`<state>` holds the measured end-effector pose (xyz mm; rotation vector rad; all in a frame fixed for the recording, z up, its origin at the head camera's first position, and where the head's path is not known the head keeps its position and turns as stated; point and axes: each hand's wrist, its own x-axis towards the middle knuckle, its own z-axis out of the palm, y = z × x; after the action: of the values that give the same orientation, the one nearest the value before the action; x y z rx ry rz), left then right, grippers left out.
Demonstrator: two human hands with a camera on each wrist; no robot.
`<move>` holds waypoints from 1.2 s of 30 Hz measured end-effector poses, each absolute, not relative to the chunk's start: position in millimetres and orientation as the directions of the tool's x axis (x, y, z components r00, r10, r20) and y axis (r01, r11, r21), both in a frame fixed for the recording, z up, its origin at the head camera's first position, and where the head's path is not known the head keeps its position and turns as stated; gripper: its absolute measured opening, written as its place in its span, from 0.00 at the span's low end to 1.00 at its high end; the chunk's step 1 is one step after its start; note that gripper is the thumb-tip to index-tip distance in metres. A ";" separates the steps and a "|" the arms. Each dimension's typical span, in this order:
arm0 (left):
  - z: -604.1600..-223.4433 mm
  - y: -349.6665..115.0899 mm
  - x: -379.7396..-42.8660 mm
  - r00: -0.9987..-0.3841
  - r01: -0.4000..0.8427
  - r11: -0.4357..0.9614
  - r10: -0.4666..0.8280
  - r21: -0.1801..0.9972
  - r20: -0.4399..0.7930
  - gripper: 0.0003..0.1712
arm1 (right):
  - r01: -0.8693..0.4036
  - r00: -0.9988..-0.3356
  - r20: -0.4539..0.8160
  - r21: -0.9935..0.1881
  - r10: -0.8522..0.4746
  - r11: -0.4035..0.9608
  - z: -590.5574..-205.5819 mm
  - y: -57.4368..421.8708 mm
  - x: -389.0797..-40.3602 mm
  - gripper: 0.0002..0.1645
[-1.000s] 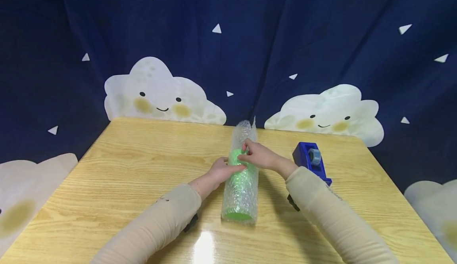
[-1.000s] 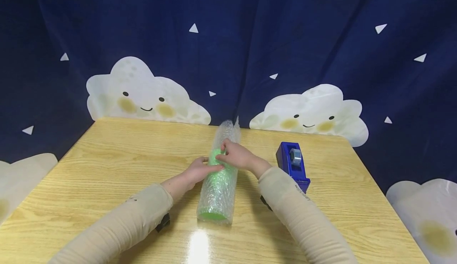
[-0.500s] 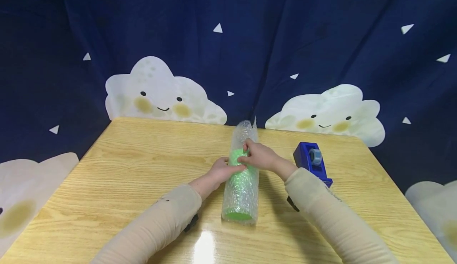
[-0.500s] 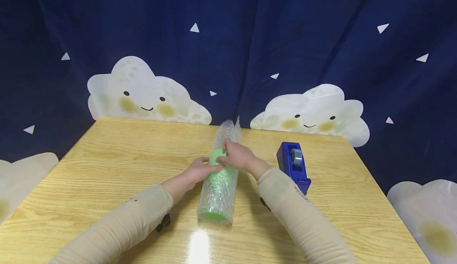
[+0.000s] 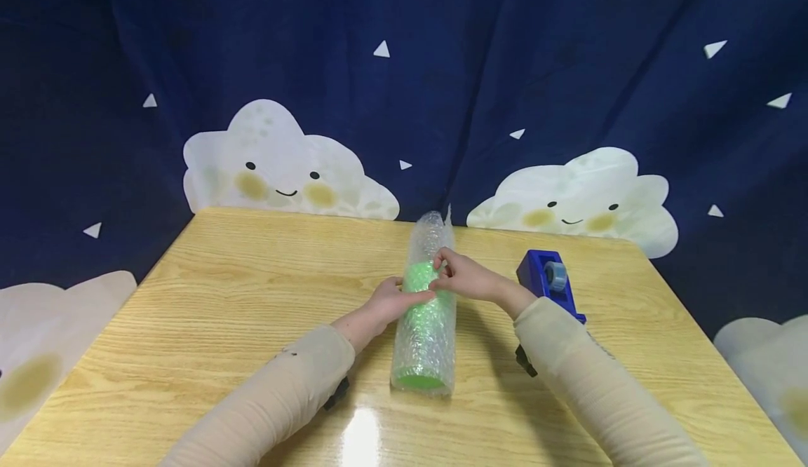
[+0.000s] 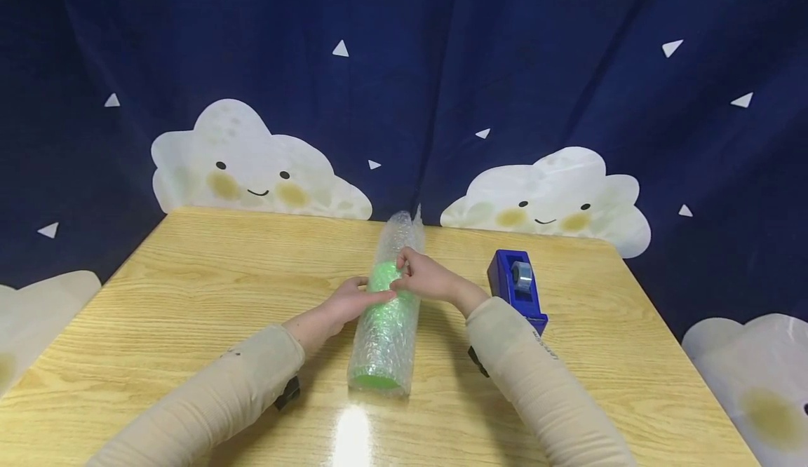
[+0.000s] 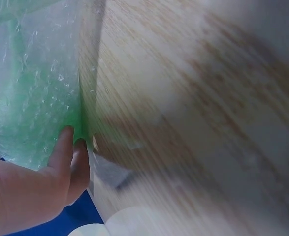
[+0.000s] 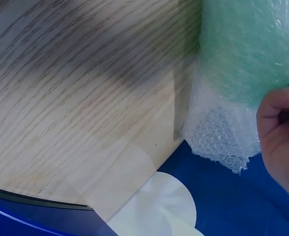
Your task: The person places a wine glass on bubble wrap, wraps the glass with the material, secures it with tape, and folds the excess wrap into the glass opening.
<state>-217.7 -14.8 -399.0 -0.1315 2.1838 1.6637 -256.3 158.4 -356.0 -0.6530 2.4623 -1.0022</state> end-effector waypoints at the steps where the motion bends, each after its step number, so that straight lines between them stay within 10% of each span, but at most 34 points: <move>1: -399.3 -15.1 -217.9 -0.919 -0.307 0.295 0.157 0.905 -0.362 0.52 | -0.270 -0.809 -0.185 -0.727 -0.559 0.632 -356.0 158.6 -256.2 0.15; 36: -398.6 -13.9 -217.9 -0.909 -0.336 0.316 0.136 0.887 -0.393 0.52 | -0.120 -0.883 -0.252 -0.696 -0.397 0.708 -358.5 167.4 -246.0 0.19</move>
<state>-217.9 -13.9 -398.6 -0.1778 2.1914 1.6226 -246.0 167.4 -358.5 -0.4008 2.5314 -0.9924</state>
